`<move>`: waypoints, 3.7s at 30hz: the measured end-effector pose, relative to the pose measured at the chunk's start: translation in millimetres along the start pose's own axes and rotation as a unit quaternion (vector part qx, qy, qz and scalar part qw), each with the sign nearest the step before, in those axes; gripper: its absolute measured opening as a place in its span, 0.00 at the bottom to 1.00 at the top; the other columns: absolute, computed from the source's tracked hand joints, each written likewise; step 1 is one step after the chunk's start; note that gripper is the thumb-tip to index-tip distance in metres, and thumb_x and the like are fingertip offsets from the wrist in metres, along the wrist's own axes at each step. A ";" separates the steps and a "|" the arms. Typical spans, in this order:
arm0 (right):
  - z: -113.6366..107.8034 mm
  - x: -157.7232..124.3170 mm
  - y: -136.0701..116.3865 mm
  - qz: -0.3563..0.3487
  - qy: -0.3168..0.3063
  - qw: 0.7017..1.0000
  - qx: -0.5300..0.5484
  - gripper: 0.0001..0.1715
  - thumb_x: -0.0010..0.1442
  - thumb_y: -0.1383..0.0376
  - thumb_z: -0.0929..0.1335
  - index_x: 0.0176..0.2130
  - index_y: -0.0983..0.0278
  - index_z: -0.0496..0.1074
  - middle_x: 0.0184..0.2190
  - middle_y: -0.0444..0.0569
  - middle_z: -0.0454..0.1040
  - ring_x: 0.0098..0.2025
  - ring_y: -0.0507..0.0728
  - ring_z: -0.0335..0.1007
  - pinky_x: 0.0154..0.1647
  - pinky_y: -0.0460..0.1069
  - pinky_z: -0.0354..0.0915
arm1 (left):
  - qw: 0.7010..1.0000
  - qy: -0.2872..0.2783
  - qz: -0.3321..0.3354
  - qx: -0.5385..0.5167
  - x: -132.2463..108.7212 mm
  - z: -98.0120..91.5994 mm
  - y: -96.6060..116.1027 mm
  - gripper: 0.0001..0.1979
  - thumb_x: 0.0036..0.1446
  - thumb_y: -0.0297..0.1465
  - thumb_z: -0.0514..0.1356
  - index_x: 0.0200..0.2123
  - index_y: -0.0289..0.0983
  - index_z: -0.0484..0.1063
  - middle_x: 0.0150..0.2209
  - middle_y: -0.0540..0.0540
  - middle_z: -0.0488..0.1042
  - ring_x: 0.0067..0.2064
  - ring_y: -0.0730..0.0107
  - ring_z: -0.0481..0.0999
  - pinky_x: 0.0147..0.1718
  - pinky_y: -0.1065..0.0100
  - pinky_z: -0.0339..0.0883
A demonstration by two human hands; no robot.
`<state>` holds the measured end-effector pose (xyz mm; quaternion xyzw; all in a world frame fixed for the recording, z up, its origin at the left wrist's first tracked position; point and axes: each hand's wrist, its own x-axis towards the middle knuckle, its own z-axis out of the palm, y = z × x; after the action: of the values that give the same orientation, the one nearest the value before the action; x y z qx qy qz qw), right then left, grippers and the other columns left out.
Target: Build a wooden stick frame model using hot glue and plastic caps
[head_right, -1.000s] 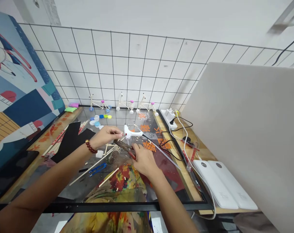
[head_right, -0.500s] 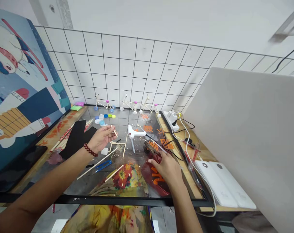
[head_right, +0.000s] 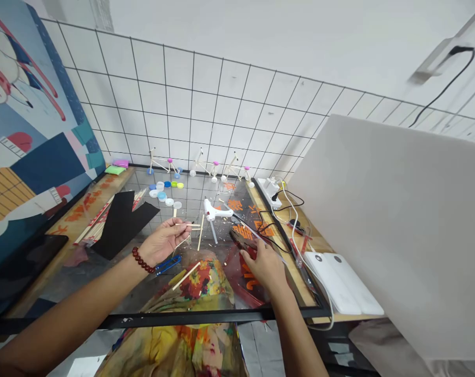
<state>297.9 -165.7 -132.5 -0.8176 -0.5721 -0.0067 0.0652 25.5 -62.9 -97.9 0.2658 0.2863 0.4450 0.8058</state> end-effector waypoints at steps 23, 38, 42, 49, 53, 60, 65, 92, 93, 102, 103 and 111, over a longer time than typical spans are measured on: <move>-26.7 21.8 -118.8 -0.295 0.109 0.831 0.459 0.11 0.62 0.62 0.66 0.31 0.62 0.76 0.27 0.47 0.74 0.30 0.54 0.69 0.34 0.49 0.63 | 0.947 -0.081 0.048 0.308 -2.3 -1.5 -5.1 0.09 0.48 0.31 0.67 0.33 0.33 0.75 0.25 0.46 0.77 0.28 0.73 0.75 0.30 0.73 0.69; 3.8 36.9 -124.8 -0.088 -0.080 0.647 0.753 0.10 0.48 0.58 0.75 0.30 0.60 0.79 0.25 0.45 0.75 0.29 0.53 0.66 0.33 0.49 0.62 | 0.959 -0.069 0.009 0.273 -2.8 -1.3 -13.4 0.16 0.46 0.40 0.69 0.32 0.33 0.75 0.24 0.47 0.76 0.27 0.70 0.77 0.27 0.72 0.69; 0.3 34.2 -125.1 -0.089 -0.114 0.647 0.749 0.12 0.49 0.55 0.75 0.27 0.61 0.78 0.22 0.44 0.73 0.26 0.51 0.63 0.31 0.48 0.60 | 0.944 -0.072 0.043 0.319 0.4 -6.8 -16.4 0.11 0.49 0.38 0.67 0.31 0.34 0.77 0.24 0.48 0.76 0.27 0.71 0.76 0.27 0.72 0.68; -3.5 32.8 -124.6 0.023 -0.281 0.563 0.777 0.17 0.40 0.57 0.77 0.21 0.65 0.71 0.17 0.42 0.66 0.20 0.48 0.56 0.23 0.45 0.53 | 0.920 -0.081 0.112 0.367 -0.1 -6.7 -20.2 0.07 0.52 0.34 0.65 0.30 0.35 0.79 0.27 0.46 0.78 0.30 0.71 0.76 0.32 0.71 0.70; 3.0 29.7 -129.8 0.026 -0.235 0.580 0.780 0.25 0.47 0.49 0.73 0.19 0.63 0.62 0.15 0.38 0.58 0.18 0.47 0.52 0.19 0.44 0.48 | 0.973 -0.051 -0.005 0.227 0.3 -4.0 -13.6 0.12 0.52 0.35 0.65 0.38 0.34 0.76 0.31 0.42 0.80 0.31 0.69 0.79 0.32 0.69 0.73; 10.5 28.6 -131.1 -0.099 -0.040 0.722 0.684 0.16 0.55 0.52 0.70 0.37 0.60 0.76 0.34 0.46 0.75 0.36 0.54 0.68 0.38 0.49 0.64 | 0.981 -0.064 -0.051 0.177 -0.4 -3.2 -3.5 0.16 0.51 0.33 0.67 0.43 0.34 0.73 0.31 0.41 0.80 0.30 0.69 0.80 0.29 0.71 0.74; 7.5 26.9 -130.0 -0.138 -0.028 0.717 0.682 0.10 0.54 0.56 0.72 0.35 0.59 0.79 0.34 0.47 0.77 0.38 0.56 0.70 0.44 0.52 0.65 | 0.969 -0.089 -0.078 0.217 -3.2 -1.5 -3.3 0.14 0.49 0.36 0.68 0.34 0.32 0.74 0.29 0.42 0.79 0.26 0.72 0.78 0.24 0.74 0.71; 0.3 19.8 -127.3 -0.245 0.000 0.813 0.528 0.24 0.63 0.52 0.62 0.21 0.62 0.63 0.20 0.42 0.60 0.26 0.52 0.57 0.30 0.48 0.53 | 0.956 -0.027 0.129 0.261 1.7 -4.6 5.4 0.13 0.42 0.35 0.71 0.26 0.33 0.73 0.23 0.50 0.74 0.26 0.75 0.72 0.28 0.72 0.66; 0.9 19.6 -127.5 -0.237 0.008 0.818 0.524 0.25 0.64 0.53 0.61 0.20 0.62 0.61 0.19 0.41 0.58 0.25 0.52 0.55 0.29 0.48 0.53 | 0.954 -0.028 0.126 0.269 1.7 -4.9 4.0 0.14 0.42 0.35 0.71 0.26 0.33 0.72 0.22 0.50 0.74 0.26 0.75 0.72 0.27 0.72 0.66; 10.6 26.0 -133.0 -0.183 0.022 0.778 0.600 0.14 0.57 0.54 0.69 0.30 0.61 0.78 0.27 0.46 0.74 0.32 0.56 0.68 0.36 0.50 0.63 | 0.959 0.038 0.165 0.226 3.4 -5.2 -2.0 0.12 0.43 0.35 0.70 0.26 0.33 0.75 0.24 0.49 0.74 0.26 0.75 0.71 0.29 0.71 0.67; 10.6 28.8 -132.8 -0.185 0.016 0.773 0.606 0.12 0.57 0.55 0.70 0.30 0.60 0.79 0.27 0.47 0.75 0.32 0.56 0.69 0.36 0.50 0.63 | 0.959 0.041 0.168 0.226 2.6 -4.5 -0.5 0.12 0.43 0.35 0.70 0.27 0.33 0.75 0.23 0.49 0.74 0.26 0.75 0.71 0.29 0.71 0.67; -45.4 123.1 -135.5 -0.114 -0.091 0.799 0.583 0.07 0.45 0.61 0.72 0.24 0.63 0.78 0.21 0.45 0.74 0.24 0.51 0.63 0.25 0.47 0.57 | 0.947 0.098 0.186 0.243 -7.5 -20.2 21.9 0.14 0.49 0.36 0.67 0.38 0.36 0.77 0.34 0.46 0.78 0.32 0.72 0.75 0.31 0.71 0.70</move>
<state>216.5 -10.2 -63.6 -0.5510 -0.5604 0.3951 0.4756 -4.2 -55.7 -95.3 0.4573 0.4090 0.5280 0.5872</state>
